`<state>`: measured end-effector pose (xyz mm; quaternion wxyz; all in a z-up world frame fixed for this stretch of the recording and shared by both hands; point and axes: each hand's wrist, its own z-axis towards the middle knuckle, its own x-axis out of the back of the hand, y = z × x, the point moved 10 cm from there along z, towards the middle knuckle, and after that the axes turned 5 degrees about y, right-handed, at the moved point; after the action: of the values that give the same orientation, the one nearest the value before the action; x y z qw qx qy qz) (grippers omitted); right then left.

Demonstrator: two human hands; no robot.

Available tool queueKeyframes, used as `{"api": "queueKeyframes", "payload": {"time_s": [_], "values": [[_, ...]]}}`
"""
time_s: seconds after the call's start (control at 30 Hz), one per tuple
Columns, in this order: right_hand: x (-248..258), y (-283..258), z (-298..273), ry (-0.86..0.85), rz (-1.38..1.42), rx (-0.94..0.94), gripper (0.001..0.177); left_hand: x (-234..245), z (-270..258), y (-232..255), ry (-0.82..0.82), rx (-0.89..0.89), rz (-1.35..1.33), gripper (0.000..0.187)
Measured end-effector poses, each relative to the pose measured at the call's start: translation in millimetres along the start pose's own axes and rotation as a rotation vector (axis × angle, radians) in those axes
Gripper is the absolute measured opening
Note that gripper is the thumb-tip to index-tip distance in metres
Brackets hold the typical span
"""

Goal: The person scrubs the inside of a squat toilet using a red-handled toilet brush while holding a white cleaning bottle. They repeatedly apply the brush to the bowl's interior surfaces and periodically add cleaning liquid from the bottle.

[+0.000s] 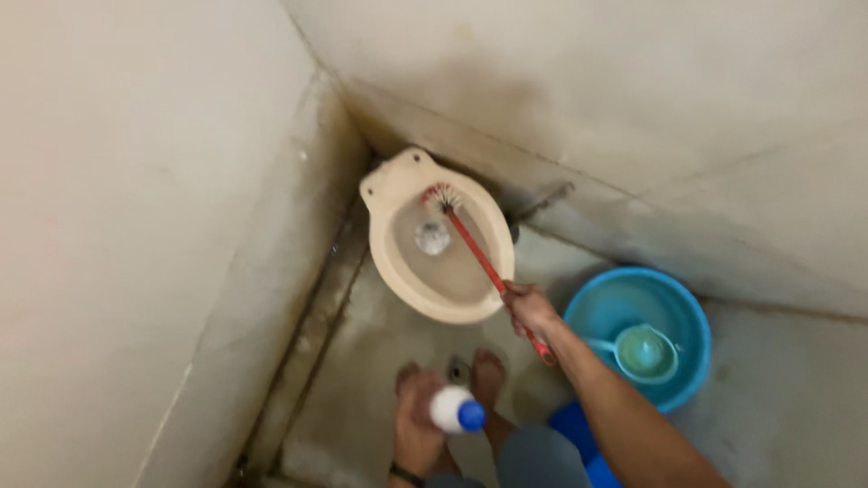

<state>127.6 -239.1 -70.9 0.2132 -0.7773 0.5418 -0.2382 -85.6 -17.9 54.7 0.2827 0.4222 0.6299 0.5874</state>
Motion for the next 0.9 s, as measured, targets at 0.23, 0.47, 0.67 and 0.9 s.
{"api": "queueKeyframes", "payload": {"time_s": [0.23,0.47,0.67,0.9], "values": [[38.5,9.6,-25.6,0.165,-0.296,0.070,0.041,-2.8,-7.5,-41.7,0.060,0.232,-0.358,0.069],[45.3,29.5,27.3,0.179,-0.697,0.378,0.035,-7.4,15.0,-0.1,0.122,0.041,-0.078,0.067],[73.5,129.8,-43.8,0.193,-0.833,0.476,0.036,-2.8,-1.4,3.3,0.114,-0.011,-0.124,0.068],[76.1,67.0,21.4,0.153,-0.945,0.445,0.031,20.3,-23.1,-5.7,0.123,0.069,-0.117,0.066]]}}
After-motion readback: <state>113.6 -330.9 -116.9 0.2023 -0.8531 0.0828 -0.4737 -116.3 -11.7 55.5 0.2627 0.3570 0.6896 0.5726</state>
